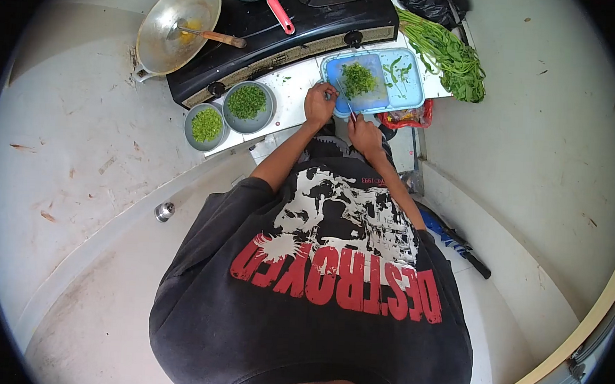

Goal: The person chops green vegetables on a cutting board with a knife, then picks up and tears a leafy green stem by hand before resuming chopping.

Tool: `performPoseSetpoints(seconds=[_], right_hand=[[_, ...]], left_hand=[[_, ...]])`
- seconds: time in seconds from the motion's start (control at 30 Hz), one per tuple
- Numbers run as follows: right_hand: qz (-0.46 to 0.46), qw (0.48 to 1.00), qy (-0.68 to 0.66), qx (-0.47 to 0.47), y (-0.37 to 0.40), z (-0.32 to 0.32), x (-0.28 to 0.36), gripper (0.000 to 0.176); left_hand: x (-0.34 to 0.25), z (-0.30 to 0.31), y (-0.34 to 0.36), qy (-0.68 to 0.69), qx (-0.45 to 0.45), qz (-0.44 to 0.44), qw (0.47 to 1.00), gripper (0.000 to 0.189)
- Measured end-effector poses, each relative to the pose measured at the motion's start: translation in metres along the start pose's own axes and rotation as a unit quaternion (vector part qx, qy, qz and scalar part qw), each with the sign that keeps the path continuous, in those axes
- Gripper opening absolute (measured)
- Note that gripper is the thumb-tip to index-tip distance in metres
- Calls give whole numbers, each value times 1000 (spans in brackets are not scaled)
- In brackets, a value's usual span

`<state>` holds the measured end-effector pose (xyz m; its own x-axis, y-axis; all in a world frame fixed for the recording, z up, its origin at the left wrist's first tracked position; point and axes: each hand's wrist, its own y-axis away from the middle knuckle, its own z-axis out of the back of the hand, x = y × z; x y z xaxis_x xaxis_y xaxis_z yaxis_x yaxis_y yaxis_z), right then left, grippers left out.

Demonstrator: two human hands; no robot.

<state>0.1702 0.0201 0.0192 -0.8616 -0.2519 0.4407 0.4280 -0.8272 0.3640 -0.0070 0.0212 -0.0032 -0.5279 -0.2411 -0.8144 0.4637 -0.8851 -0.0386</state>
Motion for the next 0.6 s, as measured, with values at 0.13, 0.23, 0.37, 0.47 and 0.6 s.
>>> performPoseSetpoints(seconds=[0.13,0.23,0.37,0.47,0.6], right_hand=[[6,1000,-2,5,0,5,4,42],[15,1000,-7,17,-1,8,8,42],[11,1000,-1,22,-1,6,9,41],[12,1000,7,19,-6,-2,8,41],[7,1000,12,16,-15,0,12,41]], left_hand=[[0,9,3,-71,15,-66,995,4],[4,12,4,-112,35,-102,988,7],[3,13,5,-147,47,-126,980,10],[4,14,6,-166,48,-133,976,10],[5,14,8,-162,46,-138,976,11]])
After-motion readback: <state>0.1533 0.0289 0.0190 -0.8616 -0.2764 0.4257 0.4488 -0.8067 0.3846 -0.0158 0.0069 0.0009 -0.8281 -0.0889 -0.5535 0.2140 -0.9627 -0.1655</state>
